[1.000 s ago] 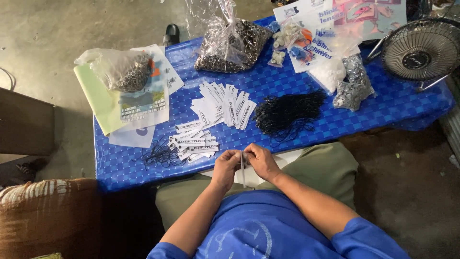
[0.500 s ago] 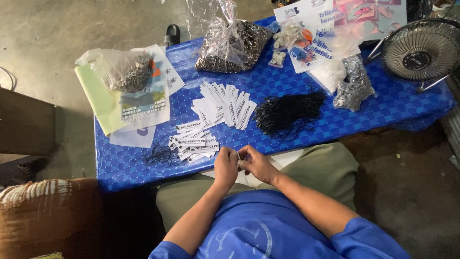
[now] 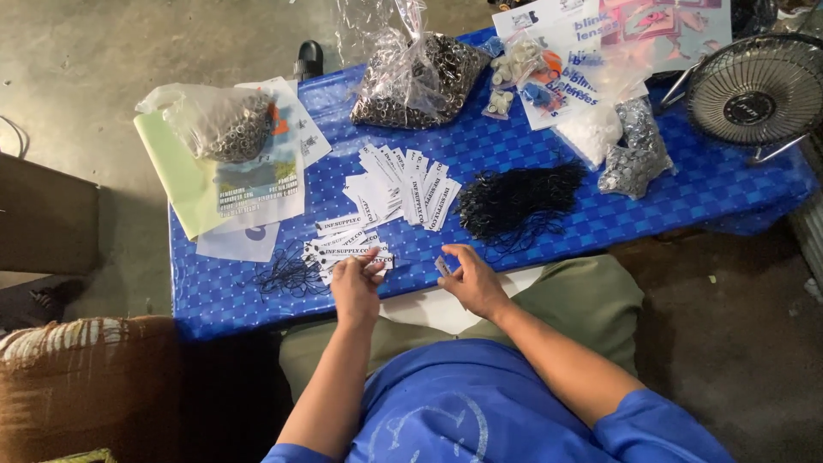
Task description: The person is manually attaching thin black strings to white paper labels by threading them through pre-punched holes.
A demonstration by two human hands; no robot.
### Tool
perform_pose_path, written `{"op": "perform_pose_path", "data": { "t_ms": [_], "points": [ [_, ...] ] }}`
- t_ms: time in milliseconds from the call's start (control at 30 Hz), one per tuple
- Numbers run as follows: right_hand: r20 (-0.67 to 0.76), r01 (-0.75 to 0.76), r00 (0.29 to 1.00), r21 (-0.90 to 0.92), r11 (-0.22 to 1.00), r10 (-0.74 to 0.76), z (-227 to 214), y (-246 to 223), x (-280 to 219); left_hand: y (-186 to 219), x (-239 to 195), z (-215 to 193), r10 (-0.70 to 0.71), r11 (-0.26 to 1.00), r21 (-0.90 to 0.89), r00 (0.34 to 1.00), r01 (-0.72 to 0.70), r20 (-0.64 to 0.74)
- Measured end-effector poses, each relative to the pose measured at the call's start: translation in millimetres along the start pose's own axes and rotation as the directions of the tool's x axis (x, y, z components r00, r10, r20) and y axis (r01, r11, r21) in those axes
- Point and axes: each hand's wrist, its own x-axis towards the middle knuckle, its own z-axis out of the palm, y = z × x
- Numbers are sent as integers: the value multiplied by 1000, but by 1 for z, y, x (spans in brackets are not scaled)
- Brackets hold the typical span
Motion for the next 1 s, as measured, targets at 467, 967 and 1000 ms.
{"op": "perform_pose_path", "data": {
  "t_ms": [467, 967, 1000],
  "points": [
    [150, 310, 951, -463, 830, -272, 10, 31, 4, -9, 36, -65, 2, 993, -119, 982, -25, -189],
    [181, 529, 802, -657, 536, -569, 56, 41, 46, 2, 75, -121, 137, 987, -56, 968, -152, -211],
    [183, 536, 784, -681, 498, -593, 61, 38, 51, 6, 78, -127, 165, 984, -35, 964, -176, -209]
  ]
}}
